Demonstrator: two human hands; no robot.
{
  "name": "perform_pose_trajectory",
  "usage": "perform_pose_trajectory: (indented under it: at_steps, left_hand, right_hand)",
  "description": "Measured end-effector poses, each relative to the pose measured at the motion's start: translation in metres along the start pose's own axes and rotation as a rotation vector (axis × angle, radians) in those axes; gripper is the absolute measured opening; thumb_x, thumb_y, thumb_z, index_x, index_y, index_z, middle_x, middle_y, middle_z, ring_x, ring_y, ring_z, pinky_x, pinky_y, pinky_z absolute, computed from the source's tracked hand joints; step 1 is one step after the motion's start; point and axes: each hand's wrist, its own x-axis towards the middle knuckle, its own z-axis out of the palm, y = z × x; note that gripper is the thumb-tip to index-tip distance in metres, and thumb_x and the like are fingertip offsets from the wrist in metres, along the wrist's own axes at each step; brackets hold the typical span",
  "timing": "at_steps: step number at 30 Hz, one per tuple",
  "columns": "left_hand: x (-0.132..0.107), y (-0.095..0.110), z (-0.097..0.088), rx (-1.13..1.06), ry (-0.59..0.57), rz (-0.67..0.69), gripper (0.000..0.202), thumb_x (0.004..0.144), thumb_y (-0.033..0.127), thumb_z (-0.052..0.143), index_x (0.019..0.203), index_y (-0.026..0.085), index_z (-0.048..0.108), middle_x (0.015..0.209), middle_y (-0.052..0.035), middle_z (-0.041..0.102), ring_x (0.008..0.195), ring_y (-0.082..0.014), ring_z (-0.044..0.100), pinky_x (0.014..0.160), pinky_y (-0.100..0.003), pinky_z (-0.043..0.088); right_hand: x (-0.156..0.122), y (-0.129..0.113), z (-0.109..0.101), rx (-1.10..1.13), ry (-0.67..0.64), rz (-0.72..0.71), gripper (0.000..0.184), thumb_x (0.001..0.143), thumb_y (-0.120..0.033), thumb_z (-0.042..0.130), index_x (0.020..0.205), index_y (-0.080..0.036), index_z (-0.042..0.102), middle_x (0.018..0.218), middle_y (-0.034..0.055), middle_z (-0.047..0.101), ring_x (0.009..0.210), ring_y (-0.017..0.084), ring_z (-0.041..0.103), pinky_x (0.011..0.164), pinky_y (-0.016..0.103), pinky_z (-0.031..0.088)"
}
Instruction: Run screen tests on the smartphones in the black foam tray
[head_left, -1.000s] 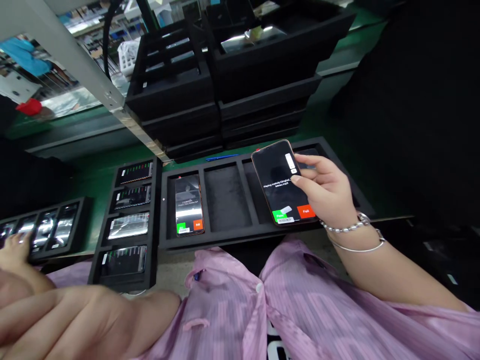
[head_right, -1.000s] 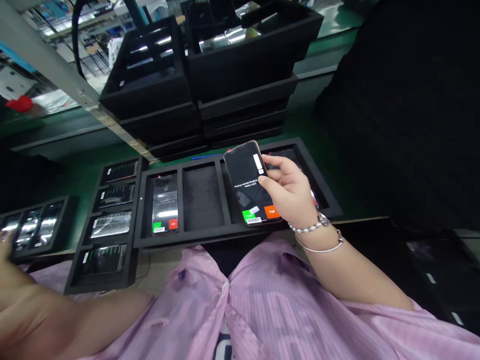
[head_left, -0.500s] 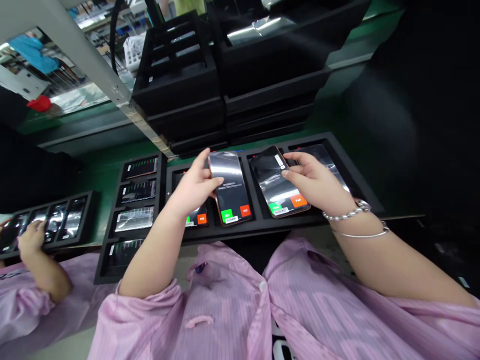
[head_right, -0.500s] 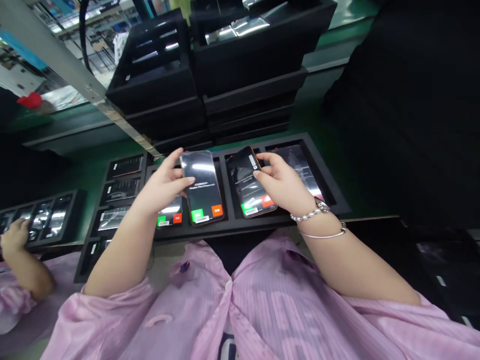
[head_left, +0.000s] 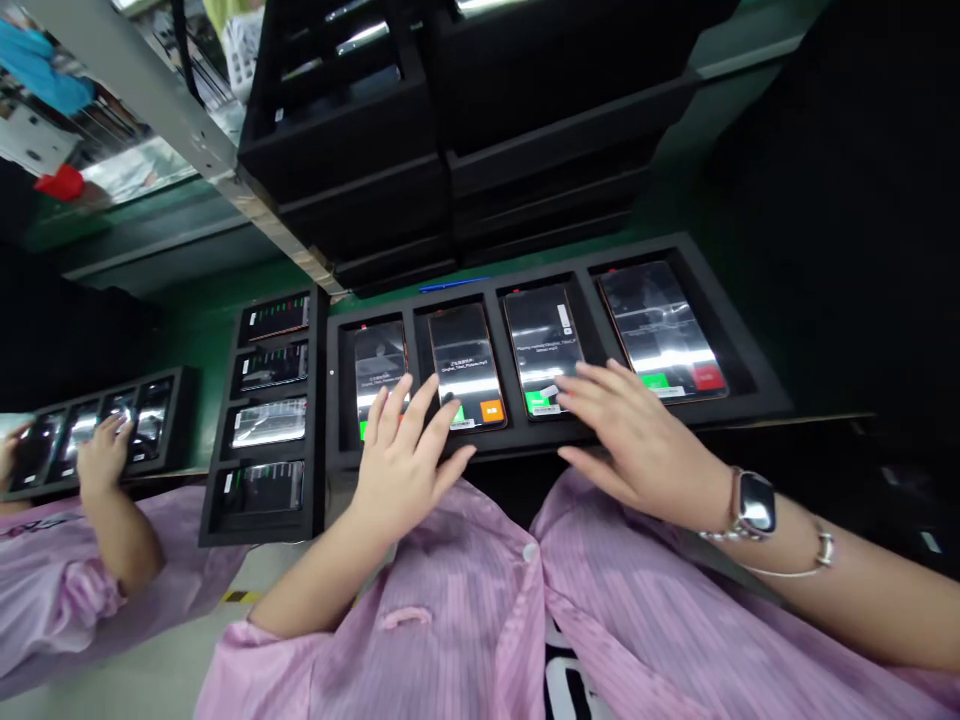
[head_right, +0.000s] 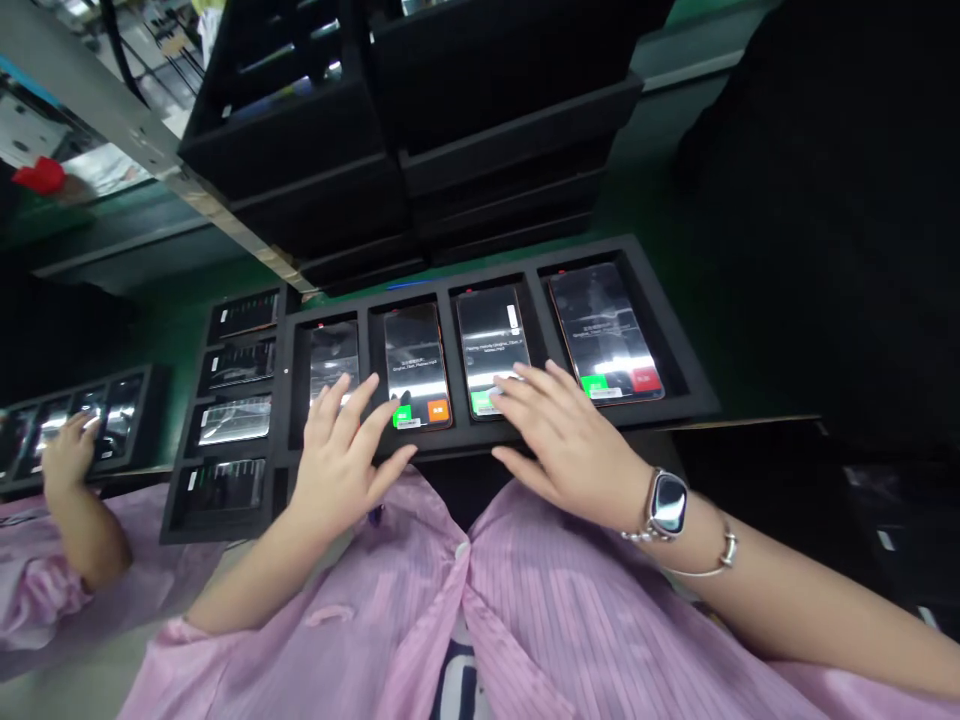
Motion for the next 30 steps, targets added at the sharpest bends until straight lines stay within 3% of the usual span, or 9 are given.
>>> perform_pose_trajectory:
  at_steps: [3,6,9,13,16,19,24,28,30]
  left_hand:
    - [-0.019,0.007,0.017,0.058,0.047,-0.076,0.047,0.099,0.048,0.067,0.133,0.016,0.067,0.15,-0.0205,0.059,0.153,-0.0426,0.039,0.122,-0.059,0.035]
    - [-0.022,0.008,0.025,0.071,0.068,-0.114,0.043,0.098,0.048,0.068,0.13,0.02,0.07,0.152,-0.0184,0.058,0.155,-0.0423,0.036,0.124,-0.059,0.033]
    - [-0.026,0.002,0.021,0.05,0.084,-0.148,0.048,0.096,0.048,0.071,0.135,0.021,0.066,0.154,-0.0193,0.056,0.155,-0.0411,0.036,0.125,-0.059,0.032]
    - [-0.051,-0.018,0.011,0.052,0.195,-0.253,0.056,0.094,0.047,0.072,0.14,0.018,0.058,0.148,-0.0218,0.059,0.152,-0.0394,0.043,0.122,-0.058,0.038]
    - [-0.075,-0.034,0.007,0.083,0.178,-0.38,0.051,0.097,0.051,0.066,0.137,0.018,0.059,0.145,-0.0208,0.062,0.148,-0.0383,0.047,0.12,-0.057,0.04]
    - [-0.089,-0.042,0.007,0.072,0.126,-0.427,0.049,0.102,0.053,0.057,0.136,0.018,0.061,0.141,-0.02,0.065,0.138,-0.0339,0.058,0.122,-0.053,0.038]
    - [-0.092,-0.046,0.007,0.063,0.062,-0.425,0.045,0.104,0.056,0.052,0.125,0.02,0.069,0.144,-0.0188,0.063,0.134,-0.0322,0.061,0.123,-0.051,0.036]
    - [-0.081,-0.038,0.001,0.033,0.149,-0.375,0.051,0.101,0.056,0.059,0.134,0.017,0.063,0.142,-0.0218,0.062,0.146,-0.0377,0.048,0.122,-0.056,0.036]
    - [-0.067,-0.028,-0.004,0.002,0.151,-0.356,0.052,0.1,0.058,0.059,0.135,0.019,0.063,0.145,-0.0208,0.059,0.147,-0.0381,0.046,0.124,-0.059,0.032]
  right_hand:
    - [-0.006,-0.008,0.009,-0.128,-0.024,-0.067,0.047,0.103,-0.034,0.062,0.145,-0.015,0.053,0.142,0.0115,0.066,0.14,0.033,0.055,0.124,0.06,0.036]
    - [-0.003,-0.009,0.009,-0.181,-0.079,-0.061,0.043,0.105,-0.035,0.059,0.143,-0.014,0.055,0.142,0.0096,0.066,0.139,0.032,0.056,0.127,0.06,0.03]
    - [-0.013,-0.004,-0.004,-0.151,-0.043,-0.027,0.044,0.104,-0.035,0.059,0.143,-0.017,0.053,0.143,0.0113,0.066,0.139,0.034,0.056,0.127,0.065,0.027]
    - [-0.044,0.015,-0.024,-0.216,0.058,0.2,0.049,0.098,-0.039,0.061,0.145,-0.026,0.053,0.125,0.013,0.073,0.127,0.041,0.063,0.121,0.07,0.034]
    - [-0.06,0.028,-0.025,-0.311,-0.004,0.269,0.051,0.1,-0.048,0.049,0.144,-0.022,0.054,0.111,0.0164,0.074,0.121,0.045,0.065,0.116,0.07,0.039]
    - [-0.064,0.032,-0.021,-0.296,0.026,0.271,0.053,0.1,-0.05,0.045,0.141,-0.019,0.057,0.114,0.0179,0.073,0.125,0.043,0.063,0.116,0.066,0.042]
    - [-0.057,0.027,-0.021,-0.258,0.07,0.261,0.057,0.099,-0.052,0.051,0.148,-0.024,0.051,0.122,0.0184,0.069,0.128,0.044,0.061,0.114,0.067,0.045]
    - [-0.045,0.015,-0.024,-0.191,0.012,0.277,0.061,0.1,-0.047,0.051,0.157,-0.029,0.041,0.128,0.0188,0.064,0.131,0.049,0.056,0.117,0.074,0.038]
    - [-0.036,0.007,-0.025,-0.162,-0.021,0.285,0.058,0.1,-0.044,0.052,0.156,-0.03,0.042,0.131,0.0189,0.061,0.135,0.048,0.053,0.119,0.075,0.033]
